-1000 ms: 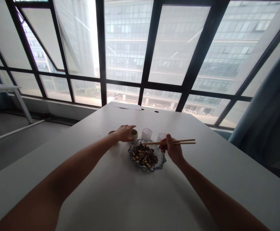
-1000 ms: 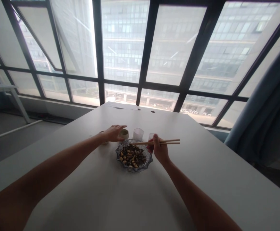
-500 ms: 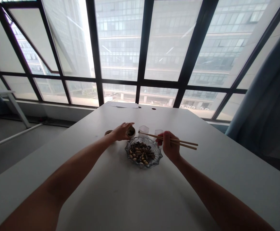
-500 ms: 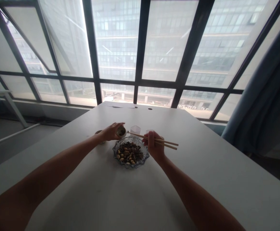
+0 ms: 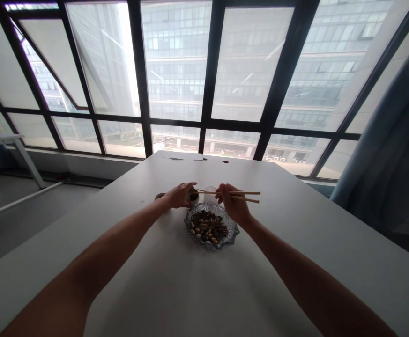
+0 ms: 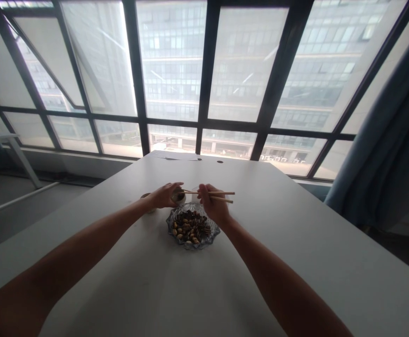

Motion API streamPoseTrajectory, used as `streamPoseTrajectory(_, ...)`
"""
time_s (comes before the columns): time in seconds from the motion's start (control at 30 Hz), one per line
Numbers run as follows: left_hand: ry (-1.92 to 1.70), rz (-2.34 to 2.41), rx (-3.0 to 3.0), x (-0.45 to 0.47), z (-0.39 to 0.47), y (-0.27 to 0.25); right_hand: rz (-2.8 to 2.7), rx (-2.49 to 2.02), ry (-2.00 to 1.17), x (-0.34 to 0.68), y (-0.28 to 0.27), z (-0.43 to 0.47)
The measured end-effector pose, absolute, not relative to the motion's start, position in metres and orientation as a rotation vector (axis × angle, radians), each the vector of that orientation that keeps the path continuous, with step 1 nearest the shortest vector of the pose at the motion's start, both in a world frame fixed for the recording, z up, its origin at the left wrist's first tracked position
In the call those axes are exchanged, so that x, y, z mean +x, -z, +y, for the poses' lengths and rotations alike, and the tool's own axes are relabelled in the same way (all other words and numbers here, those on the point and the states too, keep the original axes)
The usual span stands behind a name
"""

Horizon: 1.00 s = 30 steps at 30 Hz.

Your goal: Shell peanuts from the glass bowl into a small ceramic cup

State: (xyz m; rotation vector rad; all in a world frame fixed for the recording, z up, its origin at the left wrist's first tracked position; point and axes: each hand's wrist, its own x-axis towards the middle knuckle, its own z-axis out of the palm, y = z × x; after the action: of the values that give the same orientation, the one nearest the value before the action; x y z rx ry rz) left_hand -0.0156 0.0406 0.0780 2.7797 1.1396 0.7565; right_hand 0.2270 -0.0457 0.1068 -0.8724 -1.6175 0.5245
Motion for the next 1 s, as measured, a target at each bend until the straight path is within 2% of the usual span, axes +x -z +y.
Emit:
streamPoseTrajectory(0.23,-0.670,1.296,2.668,-0.016,0.046,-0.078,-1.653,-0.902,-0.598,0.258,-0.105,-0.073)
streamPoseTrajectory(0.7,-0.514,1.440,2.685,-0.015,0.033,-0.083,-1.978,-0.908,-0.427,0.258,-0.086,-0.074)
streamPoseTrajectory(0.83,-0.443,1.507,2.671,-0.014,0.026,-0.086,-1.799,-0.942,-0.560,0.254,-0.087,-0.076)
streamPoseTrajectory(1.0,-0.412,1.606,2.683,-0.013,0.015,-0.087,-1.303,-1.084,-0.787,0.253,-0.088,-0.066)
